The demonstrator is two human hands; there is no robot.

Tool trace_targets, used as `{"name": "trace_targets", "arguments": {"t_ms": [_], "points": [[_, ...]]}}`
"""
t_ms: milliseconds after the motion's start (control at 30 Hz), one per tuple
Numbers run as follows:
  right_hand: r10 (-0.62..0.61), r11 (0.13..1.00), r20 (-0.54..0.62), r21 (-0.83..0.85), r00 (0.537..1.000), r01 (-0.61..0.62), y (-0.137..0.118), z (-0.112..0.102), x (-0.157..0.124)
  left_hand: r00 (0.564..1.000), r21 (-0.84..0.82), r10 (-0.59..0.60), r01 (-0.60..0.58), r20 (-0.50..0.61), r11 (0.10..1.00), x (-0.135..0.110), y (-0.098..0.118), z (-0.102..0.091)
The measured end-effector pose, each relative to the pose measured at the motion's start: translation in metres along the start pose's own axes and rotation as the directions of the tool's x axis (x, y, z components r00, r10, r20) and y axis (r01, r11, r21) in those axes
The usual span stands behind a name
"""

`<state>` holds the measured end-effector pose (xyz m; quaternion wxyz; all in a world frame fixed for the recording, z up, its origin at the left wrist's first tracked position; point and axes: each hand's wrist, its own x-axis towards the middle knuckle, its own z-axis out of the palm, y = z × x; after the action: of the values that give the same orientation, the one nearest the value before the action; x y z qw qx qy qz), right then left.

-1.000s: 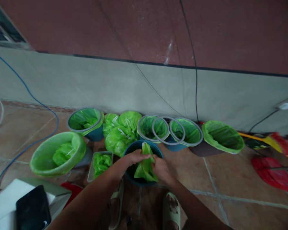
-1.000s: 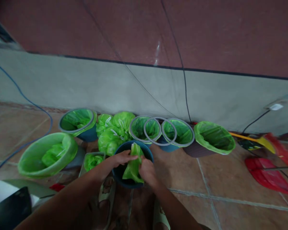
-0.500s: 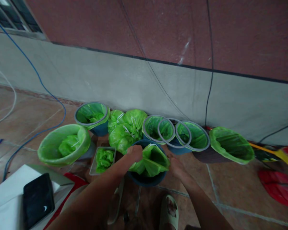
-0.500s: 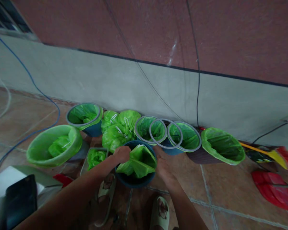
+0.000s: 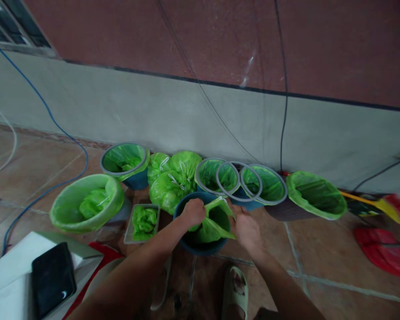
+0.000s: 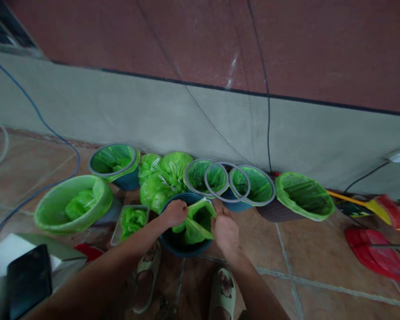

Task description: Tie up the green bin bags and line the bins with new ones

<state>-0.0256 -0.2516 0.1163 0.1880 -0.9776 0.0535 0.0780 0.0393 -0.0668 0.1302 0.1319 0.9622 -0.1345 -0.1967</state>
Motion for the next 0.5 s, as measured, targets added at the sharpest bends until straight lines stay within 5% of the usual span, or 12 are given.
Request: {"name": "trace_targets", "arguments": {"t_ms": [100, 233, 367, 500], "points": [[-0.11, 0.984, -0.001, 0.144, 0.994, 0.109, -0.022, 0.013, -0.011, 1.0, 0.004, -0.007, 0.007, -0.001, 1.0, -0.003, 0.007, -0.002], [-0.108, 0.967, 0.144, 0.245, 0.984, 0.07, -0.032, 0.029, -0.014, 0.999, -0.013, 0.036, -0.035, 0.009, 0.999, -0.006, 0.014, -0.005], [-0.217, 0.969, 0.309, 0.184, 0.926, 0.166, -0.016, 0.026, -0.013, 1.0, 0.014, -0.009, 0.009, -0.018, 1.0, -0.005, 0.01, -0.014], [-0.248, 0.961, 0.448, 0.001, 0.859, 0.277, 0.003, 0.025, -0.022, 0.978, 0.109, -0.104, 0.125, -0.18, 0.986, 0.002, -0.01, -0.023]]}}
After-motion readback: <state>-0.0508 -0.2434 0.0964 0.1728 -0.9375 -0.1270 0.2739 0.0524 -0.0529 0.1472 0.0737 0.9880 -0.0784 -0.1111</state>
